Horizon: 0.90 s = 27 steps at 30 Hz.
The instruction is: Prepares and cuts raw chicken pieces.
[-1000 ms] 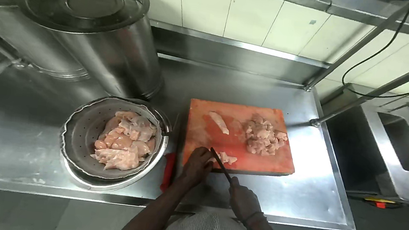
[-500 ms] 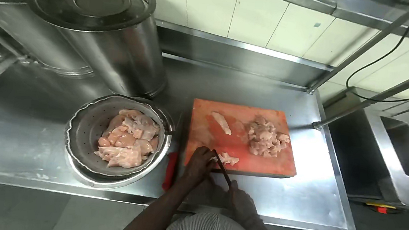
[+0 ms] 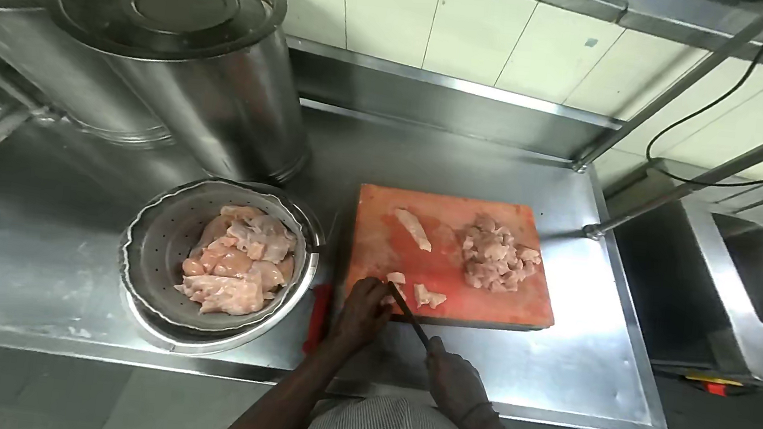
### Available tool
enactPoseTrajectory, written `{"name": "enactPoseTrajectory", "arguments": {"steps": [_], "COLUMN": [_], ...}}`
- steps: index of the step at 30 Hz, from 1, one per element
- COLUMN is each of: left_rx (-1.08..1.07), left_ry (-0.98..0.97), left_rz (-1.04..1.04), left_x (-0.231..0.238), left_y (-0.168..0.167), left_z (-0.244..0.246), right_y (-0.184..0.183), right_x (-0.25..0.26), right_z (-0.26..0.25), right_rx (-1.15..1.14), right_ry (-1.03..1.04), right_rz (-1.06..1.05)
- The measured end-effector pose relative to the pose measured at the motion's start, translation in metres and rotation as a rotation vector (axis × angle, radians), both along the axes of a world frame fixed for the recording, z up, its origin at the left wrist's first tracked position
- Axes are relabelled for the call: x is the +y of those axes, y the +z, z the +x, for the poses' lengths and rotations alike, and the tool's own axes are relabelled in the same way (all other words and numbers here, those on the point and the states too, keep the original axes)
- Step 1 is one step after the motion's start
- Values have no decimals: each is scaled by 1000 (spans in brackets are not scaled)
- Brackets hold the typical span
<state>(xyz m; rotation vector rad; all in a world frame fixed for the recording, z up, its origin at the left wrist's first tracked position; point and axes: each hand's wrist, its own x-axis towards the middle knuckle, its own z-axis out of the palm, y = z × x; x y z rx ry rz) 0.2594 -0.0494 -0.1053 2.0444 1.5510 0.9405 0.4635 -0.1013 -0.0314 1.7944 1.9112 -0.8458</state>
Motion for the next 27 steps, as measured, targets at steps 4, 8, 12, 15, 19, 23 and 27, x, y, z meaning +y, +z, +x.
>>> {"name": "enactPoseTrajectory", "arguments": {"steps": [4, 8, 12, 15, 19, 23, 27], "left_rx": [-11, -12, 25, 3, -160, -122, 115], "left_ry": [0, -5, 51, 90, 173, 205, 114], "left_rz": [-16, 20, 43, -36, -192, -248, -490], "left_x": [3, 6, 6, 5, 4, 16, 35], "left_y": [3, 0, 1, 8, 22, 33, 53], "left_z": [1, 2, 7, 7, -2, -5, 20], "right_y": [-6, -21, -26, -25, -28, -46, -65], "right_x": [11, 30, 27, 10, -13, -37, -51], "right_z": [-11, -28, -21, -1, 41, 89, 127], "right_rx": [7, 73, 88, 72, 144, 476, 651], "right_ry": [12, -4, -12, -16, -52, -443, -874], "right_rz": [2, 20, 0, -38, 3, 276, 338]}}
